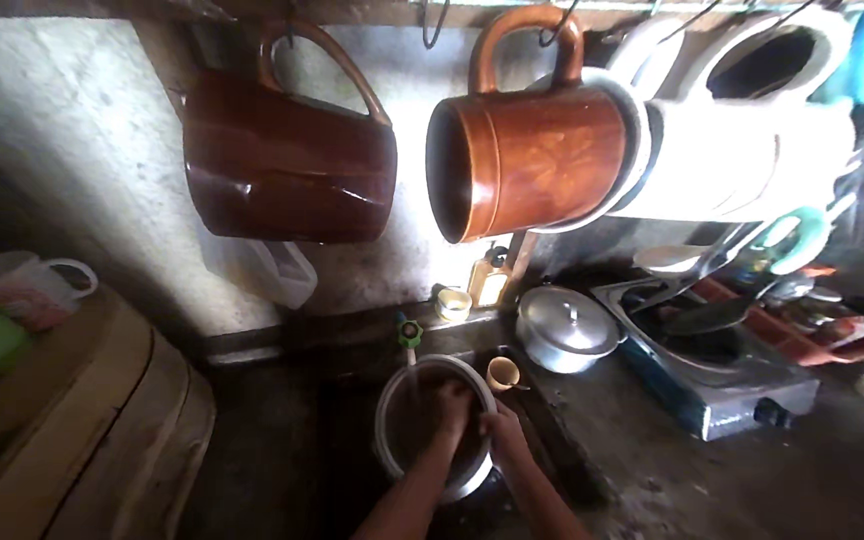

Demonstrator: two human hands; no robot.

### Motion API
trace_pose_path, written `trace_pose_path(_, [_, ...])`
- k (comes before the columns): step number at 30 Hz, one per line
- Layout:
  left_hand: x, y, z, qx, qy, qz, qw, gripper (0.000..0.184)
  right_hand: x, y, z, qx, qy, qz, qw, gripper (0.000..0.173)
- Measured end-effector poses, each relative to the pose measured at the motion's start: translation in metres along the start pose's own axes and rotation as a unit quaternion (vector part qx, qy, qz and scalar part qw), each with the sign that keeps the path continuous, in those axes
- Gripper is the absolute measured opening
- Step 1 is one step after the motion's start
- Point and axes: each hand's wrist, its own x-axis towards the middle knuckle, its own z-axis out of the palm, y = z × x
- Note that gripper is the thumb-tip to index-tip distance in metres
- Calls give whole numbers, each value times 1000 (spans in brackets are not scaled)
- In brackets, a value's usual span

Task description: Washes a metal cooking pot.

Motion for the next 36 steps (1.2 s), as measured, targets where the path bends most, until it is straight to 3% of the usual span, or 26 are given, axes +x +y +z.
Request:
trace_pose_path(2, [-30,-3,-7,159,-205,-33,965,39,-1,-7,-1,-25,-10,-20,999,37])
trace_pose_path(4, [-41,-22,-17,298,-297,-35,906,46,2,-15,-6,-46,-12,-29,998,38])
trace_pose_path(7, [-31,-38,-35,437,-251,-36,863,48,-2,-11,-11,-45,-4,-21,999,46])
trace_pose_path(11, [-8,-37,-36,395,-135,-66,906,38,-3,-1,-8,-34,5,-31,999,50])
trace_pose_path(15, [-21,-45,-11,360,-172,-31,917,47,2,-5,-8,-35,6,-53,998,53])
trace_pose_path(18, [-10,-44,-24,386,-148,-46,909,49,-3,0,-8,-42,-1,-35,998,55])
trace_pose_path(21, [9,-38,-31,439,-164,39,882,39,-6,4,-7,-56,-13,-23,998,47])
trace_pose_path(23, [11,-21,-29,492,-243,111,829,35,-8,8,-4,-55,-31,-14,998,42])
trace_pose_path(25, [12,8,-33,526,-305,147,780,33,-6,7,-2,-52,-57,-25,997,53])
trace_pose_path(26, [16,10,-36,531,-301,146,778,33,-7,6,-2,-56,-67,-32,996,59])
trace_pose_path(29, [26,-16,-49,466,-172,85,864,35,-9,-3,-1,-60,-64,-49,995,69])
trace_pose_path(32, [18,-47,-44,395,-60,6,917,37,-6,-9,3,-59,-63,-82,993,69])
trace_pose_path(34, [3,-56,-36,332,-55,-53,940,45,-1,-8,3,-65,-74,-92,991,67])
trace_pose_path(36, [-20,-46,-28,228,-117,-76,964,54,5,-4,-1,-62,-43,-71,995,53])
